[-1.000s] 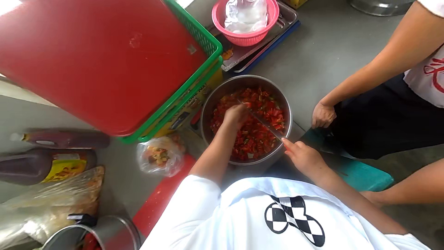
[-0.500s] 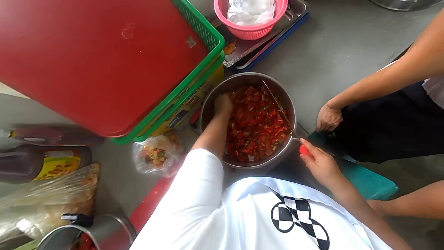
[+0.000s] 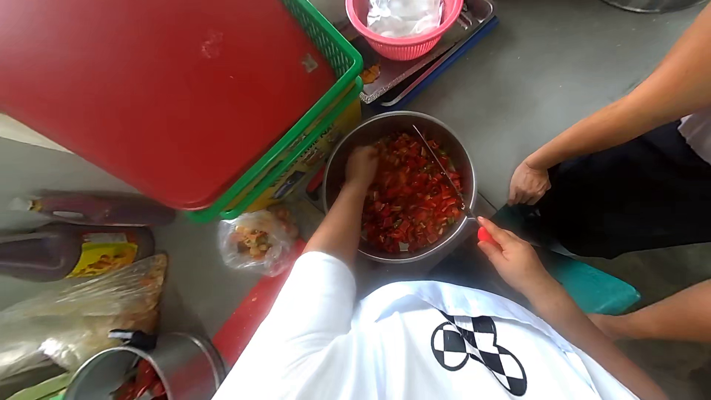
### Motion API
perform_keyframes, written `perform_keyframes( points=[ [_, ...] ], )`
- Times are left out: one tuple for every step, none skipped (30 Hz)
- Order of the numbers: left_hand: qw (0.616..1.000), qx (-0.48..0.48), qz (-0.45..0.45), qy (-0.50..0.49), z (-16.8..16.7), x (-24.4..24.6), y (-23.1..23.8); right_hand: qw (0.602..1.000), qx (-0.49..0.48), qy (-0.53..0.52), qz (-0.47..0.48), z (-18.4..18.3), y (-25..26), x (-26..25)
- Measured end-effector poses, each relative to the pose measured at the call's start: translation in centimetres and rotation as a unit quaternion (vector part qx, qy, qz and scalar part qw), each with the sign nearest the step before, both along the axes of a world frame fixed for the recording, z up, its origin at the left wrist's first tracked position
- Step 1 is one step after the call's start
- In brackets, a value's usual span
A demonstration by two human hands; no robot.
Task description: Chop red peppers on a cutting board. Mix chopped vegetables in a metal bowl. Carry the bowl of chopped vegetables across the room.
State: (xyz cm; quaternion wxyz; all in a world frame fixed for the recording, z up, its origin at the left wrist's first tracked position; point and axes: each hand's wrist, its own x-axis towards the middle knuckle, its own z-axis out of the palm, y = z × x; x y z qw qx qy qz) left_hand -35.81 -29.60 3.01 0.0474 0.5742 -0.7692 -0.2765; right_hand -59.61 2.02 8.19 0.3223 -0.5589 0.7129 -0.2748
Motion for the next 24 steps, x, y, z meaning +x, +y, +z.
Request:
perform_keyframes(
  points=[
    [1.000,0.003,-0.001,-0.009,-0.4,-0.5,-0.2,1.000,0.001,0.001,0.000,-0.1,0.2,-0.1],
    [1.000,0.011,-0.004,-0.016,-0.9,-1.0,-0.4,1.000,0.005,0.002,-0.001,-0.1,0.3,-0.1],
    [1.000,0.016,-0.006,-0.024,-1.4,-1.4,-0.4,1.000,0.011,0.002,-0.004,-0.1,0.4,-0.1],
    [0.999,0.019,-0.007,-0.032,-1.7,-1.7,-0.4,1.000,0.016,0.001,-0.006,-0.1,0.6,-0.1],
    [0.999,0.028,-0.005,-0.038,-1.8,-1.7,-0.2,1.000,0.019,-0.001,-0.009,-0.1,0.8,-0.2],
    [0.999,0.038,-0.004,-0.039,-1.6,-1.7,-0.1,1.000,0.020,-0.004,-0.010,-0.1,0.9,-0.2],
    [0.998,0.051,0.000,-0.031,-1.3,-1.5,0.0,1.000,0.021,-0.008,-0.010,-0.1,1.0,-0.3],
    [0.998,0.062,0.011,-0.012,-0.8,-1.1,0.1,1.000,0.024,-0.011,-0.010,-0.1,1.0,-0.3],
    [0.997,0.073,0.031,0.020,-0.4,-0.6,0.1,1.000,0.026,-0.014,-0.009,-0.1,1.0,-0.3],
    [0.992,0.085,0.061,0.067,-0.2,-0.2,0.2,1.000,0.026,-0.015,-0.007,-0.1,1.0,-0.3],
    [0.982,0.103,0.101,0.126,-0.1,0.1,0.4,1.000,0.025,-0.016,-0.004,-0.1,1.0,-0.3],
    [0.961,0.129,0.147,0.196,-0.1,0.2,0.7,1.000,0.023,-0.016,0.001,-0.2,1.0,-0.2],
    [0.932,0.156,0.189,0.266,0.3,0.2,1.1,1.000,0.025,-0.014,0.006,-0.1,0.8,-0.2],
    [0.901,0.177,0.223,0.326,0.8,-0.1,1.6,1.000,0.027,-0.009,0.012,-0.1,0.7,-0.1],
    [0.873,0.190,0.249,0.374,1.3,-0.3,2.2,0.999,0.028,0.001,0.019,0.0,0.5,0.1],
    [0.846,0.198,0.274,0.414,1.7,-0.7,2.7,0.999,0.027,0.018,0.027,0.0,0.3,0.3],
    [0.818,0.202,0.299,0.448,2.0,-1.1,3.2,0.998,0.025,0.037,0.036,0.0,0.0,0.5],
    [0.792,0.206,0.322,0.475,2.3,-1.5,3.6,0.997,0.020,0.056,0.045,0.0,-0.2,0.8],
    [0.770,0.210,0.342,0.496,2.6,-2.0,3.9,0.996,0.009,0.075,0.053,-0.1,-0.4,1.1],
    [0.749,0.215,0.359,0.513,2.8,-2.4,4.2,0.994,-0.002,0.091,0.059,-0.3,-0.6,1.3],
    [0.733,0.222,0.372,0.525,3.0,-2.8,4.5,0.993,-0.007,0.102,0.064,-0.4,-0.8,1.5],
    [0.718,0.229,0.385,0.533,3.1,-3.1,4.7,0.991,-0.008,0.111,0.070,-0.4,-0.9,1.7],
    [0.709,0.236,0.394,0.536,3.1,-3.4,4.9,0.990,-0.007,0.119,0.075,-0.5,-1.0,1.8],
    [0.704,0.244,0.400,0.534,3.0,-3.6,5.0,0.989,-0.010,0.127,0.078,-0.6,-1.0,1.9]
  ],
)
